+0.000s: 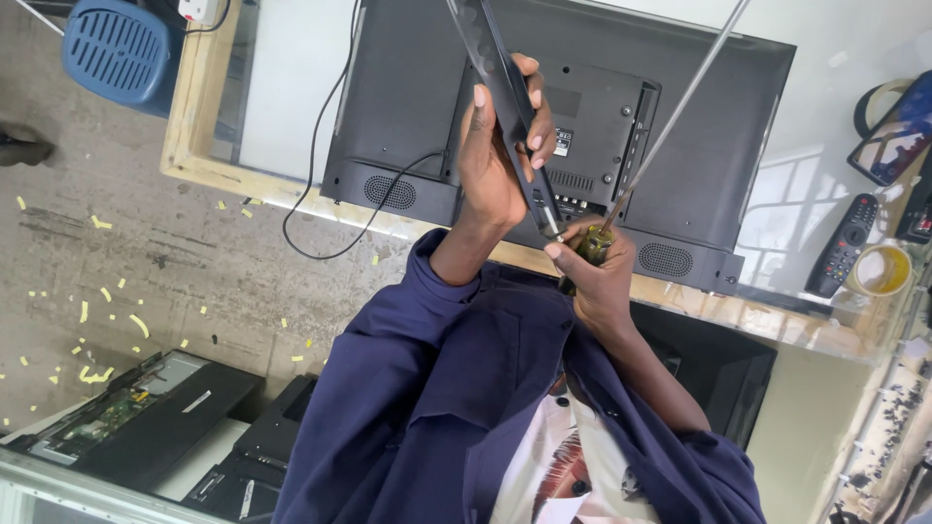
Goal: The person assembles a metal TV stand bracket by inserting and tightening screws into the bracket arms using a screwdriver. The person holds the bracket and manipulates the screws to secure the components together.
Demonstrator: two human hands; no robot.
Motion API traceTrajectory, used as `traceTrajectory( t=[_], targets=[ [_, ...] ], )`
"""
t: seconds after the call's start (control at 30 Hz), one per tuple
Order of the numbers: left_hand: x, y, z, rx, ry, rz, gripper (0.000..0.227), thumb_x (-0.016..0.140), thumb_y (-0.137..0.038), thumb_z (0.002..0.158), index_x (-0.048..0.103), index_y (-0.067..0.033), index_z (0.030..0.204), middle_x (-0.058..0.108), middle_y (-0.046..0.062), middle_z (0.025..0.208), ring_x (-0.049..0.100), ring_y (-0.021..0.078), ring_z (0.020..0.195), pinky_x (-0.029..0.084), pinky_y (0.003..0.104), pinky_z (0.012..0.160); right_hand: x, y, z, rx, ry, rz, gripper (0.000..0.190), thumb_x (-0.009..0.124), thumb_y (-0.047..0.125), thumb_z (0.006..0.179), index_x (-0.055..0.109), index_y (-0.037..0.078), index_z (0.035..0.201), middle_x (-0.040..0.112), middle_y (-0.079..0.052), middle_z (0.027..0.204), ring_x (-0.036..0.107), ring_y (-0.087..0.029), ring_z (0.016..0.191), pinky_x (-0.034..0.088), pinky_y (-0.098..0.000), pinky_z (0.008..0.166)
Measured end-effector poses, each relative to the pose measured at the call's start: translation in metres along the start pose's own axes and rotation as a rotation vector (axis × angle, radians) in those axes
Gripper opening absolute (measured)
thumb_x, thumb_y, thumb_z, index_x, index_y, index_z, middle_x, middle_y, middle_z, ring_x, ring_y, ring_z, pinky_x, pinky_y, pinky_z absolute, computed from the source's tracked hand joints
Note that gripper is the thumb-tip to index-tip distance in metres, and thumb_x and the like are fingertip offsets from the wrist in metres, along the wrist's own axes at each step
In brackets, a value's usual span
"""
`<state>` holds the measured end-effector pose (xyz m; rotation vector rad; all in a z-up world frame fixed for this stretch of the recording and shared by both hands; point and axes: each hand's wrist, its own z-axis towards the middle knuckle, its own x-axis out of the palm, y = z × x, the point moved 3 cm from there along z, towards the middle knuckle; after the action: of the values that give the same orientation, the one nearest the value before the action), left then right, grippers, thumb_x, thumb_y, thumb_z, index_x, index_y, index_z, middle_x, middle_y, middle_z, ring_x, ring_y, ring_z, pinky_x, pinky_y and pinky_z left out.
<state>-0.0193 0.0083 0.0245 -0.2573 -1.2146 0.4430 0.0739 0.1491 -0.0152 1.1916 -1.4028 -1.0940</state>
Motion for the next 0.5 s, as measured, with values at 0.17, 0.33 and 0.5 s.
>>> traceTrajectory(
  t=[0.17, 0.33, 0.5],
  targets=[
    [0.006, 0.002, 0.002, -0.015, -0.027, -0.059, 0.043, 0.042, -0.041, 0.109, 0.050, -0.0021, 0.126, 0.050, 0.007, 0.098, 0.040, 0.0123, 0.060, 0.036, 0.025, 0.051, 0.006, -0.007, 0.000, -0.100, 0.235, 0.345, 0.022, 0.067, 0.018, 0.092, 0.059, -0.003, 0.094, 0.041, -0.004, 0.055, 0.038, -0.012, 0.045, 0.035, -0.0252, 0.047],
    [0.011, 0.003, -0.001, -0.102, -0.025, -0.135, 0.043, 0.039, -0.044, 0.109, 0.051, -0.0050, 0.124, 0.050, 0.006, 0.090, 0.038, 0.0108, 0.051, 0.034, 0.024, 0.044, 0.008, -0.013, -0.002, -0.174, 0.360, 0.522, 0.017, 0.061, 0.020, 0.097, 0.058, 0.004, 0.103, 0.035, -0.003, 0.053, 0.036, -0.015, 0.045, 0.034, -0.0284, 0.049],
    [0.017, 0.003, -0.004, -0.178, -0.079, -0.140, 0.046, 0.040, -0.048, 0.107, 0.052, -0.0061, 0.123, 0.048, 0.005, 0.079, 0.034, 0.0114, 0.044, 0.031, 0.024, 0.038, 0.008, -0.009, -0.002, -0.159, 0.350, 0.500, 0.033, 0.074, 0.029, 0.088, 0.053, 0.004, 0.092, 0.042, -0.006, 0.058, 0.038, -0.012, 0.044, 0.035, -0.0256, 0.045]
  ],
)
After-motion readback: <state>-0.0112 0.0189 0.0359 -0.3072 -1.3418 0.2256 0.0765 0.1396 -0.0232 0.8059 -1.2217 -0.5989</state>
